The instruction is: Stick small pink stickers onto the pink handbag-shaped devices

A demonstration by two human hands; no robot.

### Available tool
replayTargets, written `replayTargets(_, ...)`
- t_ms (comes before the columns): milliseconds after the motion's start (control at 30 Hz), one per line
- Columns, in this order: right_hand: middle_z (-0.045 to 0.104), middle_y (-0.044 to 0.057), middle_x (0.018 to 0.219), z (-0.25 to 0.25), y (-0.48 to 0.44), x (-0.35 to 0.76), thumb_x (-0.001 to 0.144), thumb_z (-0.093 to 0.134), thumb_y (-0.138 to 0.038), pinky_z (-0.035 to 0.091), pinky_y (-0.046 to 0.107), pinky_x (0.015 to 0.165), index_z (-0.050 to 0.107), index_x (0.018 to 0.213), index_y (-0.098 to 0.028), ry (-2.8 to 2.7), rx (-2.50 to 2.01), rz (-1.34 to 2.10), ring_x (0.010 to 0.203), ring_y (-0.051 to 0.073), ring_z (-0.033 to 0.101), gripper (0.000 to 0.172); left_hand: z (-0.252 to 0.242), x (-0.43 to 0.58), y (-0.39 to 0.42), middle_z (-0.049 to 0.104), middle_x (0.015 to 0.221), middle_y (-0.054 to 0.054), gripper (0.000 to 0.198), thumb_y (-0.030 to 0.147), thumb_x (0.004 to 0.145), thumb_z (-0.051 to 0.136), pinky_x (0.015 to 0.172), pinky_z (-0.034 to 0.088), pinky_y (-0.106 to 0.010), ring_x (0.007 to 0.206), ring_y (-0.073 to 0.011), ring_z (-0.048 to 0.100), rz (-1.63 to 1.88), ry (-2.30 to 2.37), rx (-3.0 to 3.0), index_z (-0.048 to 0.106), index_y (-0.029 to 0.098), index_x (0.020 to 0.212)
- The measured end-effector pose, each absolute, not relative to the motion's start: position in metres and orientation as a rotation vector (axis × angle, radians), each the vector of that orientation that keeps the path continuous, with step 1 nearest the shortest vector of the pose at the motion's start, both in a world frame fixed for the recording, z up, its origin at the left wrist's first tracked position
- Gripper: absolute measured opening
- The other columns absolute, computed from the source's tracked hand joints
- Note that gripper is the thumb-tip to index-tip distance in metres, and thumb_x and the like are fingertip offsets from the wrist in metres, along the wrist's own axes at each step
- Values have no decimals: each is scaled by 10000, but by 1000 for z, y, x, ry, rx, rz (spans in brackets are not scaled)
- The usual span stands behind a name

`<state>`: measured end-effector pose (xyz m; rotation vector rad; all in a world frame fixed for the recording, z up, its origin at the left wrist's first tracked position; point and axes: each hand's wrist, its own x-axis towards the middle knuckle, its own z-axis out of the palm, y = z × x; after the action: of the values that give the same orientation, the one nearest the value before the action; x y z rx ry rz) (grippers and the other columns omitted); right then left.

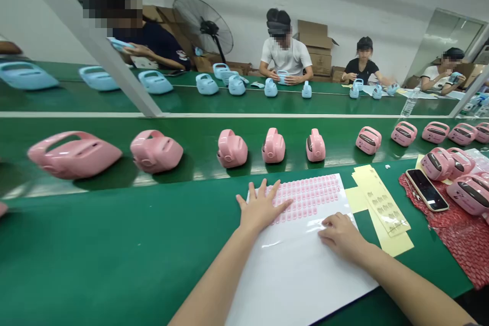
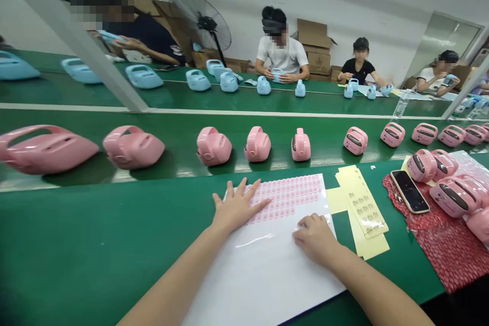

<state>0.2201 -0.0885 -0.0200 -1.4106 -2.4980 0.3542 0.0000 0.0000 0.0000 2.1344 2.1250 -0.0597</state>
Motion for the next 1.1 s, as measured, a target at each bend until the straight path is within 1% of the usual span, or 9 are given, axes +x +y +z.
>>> replayTargets(133,617,81,948,-20,-88,222,764,584,-146,433,359,758,661,759,-197,-2364,-1347,454,902,212,540,93,1,4,1,249,1467,-148,723,642,774,302,962,167,-643,1321,-432,123,-69,2152,2172,273,246,1378)
replayTargets(267,596,57,909,-7,-79,245,728,619,-179,449,320,791,647,732,-203,-1928,-1345,588,875,173,567,37,-1,6,-1,310,1432,-190,695,587,795,321,951,219,-625,1306,-421,207,-11,2190,2253,301,199,1370)
replayTargets(367,595,43,842,7,-61,284,715,605,-214,448,328,794,640,691,-202,-1530,-1563,502,870,186,572,45,-1,7,-6,353,1404,-207,631,494,811,364,960,244,-598,1299,-379,262,34,2201,2370,373,145,1337)
replayTargets(467,586,48,821,12,-40,321,670,602,-204,452,318,740,635,622,-184,-1269,-1885,464,841,202,574,62,-2,7,-9,392,1378,-210,596,439,806,411,976,258,-567,1292,-353,297,36,2143,2490,425,109,1302)
replayTargets(533,568,51,759,10,-31,335,644,599,-180,449,319,696,613,551,-168,-1228,-1983,470,758,201,574,95,-4,6,-10,413,1366,-204,592,437,802,422,975,274,-557,1281,-349,321,46,2113,2513,438,106,1293)
replayTargets(600,541,43,704,4,-27,338,626,593,-146,438,317,687,585,497,-164,-1238,-2013,464,713,194,561,131,-6,5,-9,432,1354,-198,583,437,801,422,972,287,-553,1270,-348,342,78,2100,2520,455,110,1282)
replayTargets(733,498,27,692,-6,-27,332,607,574,-101,413,295,728,552,474,-175,-1266,-2032,421,753,182,534,154,-8,3,-9,443,1341,-209,587,429,791,435,977,286,-551,1265,-354,348,150,2087,2517,469,92,1270)
replayTargets(900,518,16,692,-7,-31,334,627,571,-166,421,267,663,557,504,-171,-1246,-2011,479,657,142,525,124,-7,2,-10,454,1330,-218,586,422,784,427,975,282,-561,1259,-360,356,194,2079,2510,482,82,1258)
replayTargets(1100,535,-8,550,-4,-33,341,612,584,-244,422,268,572,565,520,-168,-1181,-1907,625,559,144,530,121,-12,0,-8,479,1317,-197,574,429,798,366,975,280,-557,1250,-349,373,250,2075,2526,494,100,1251)
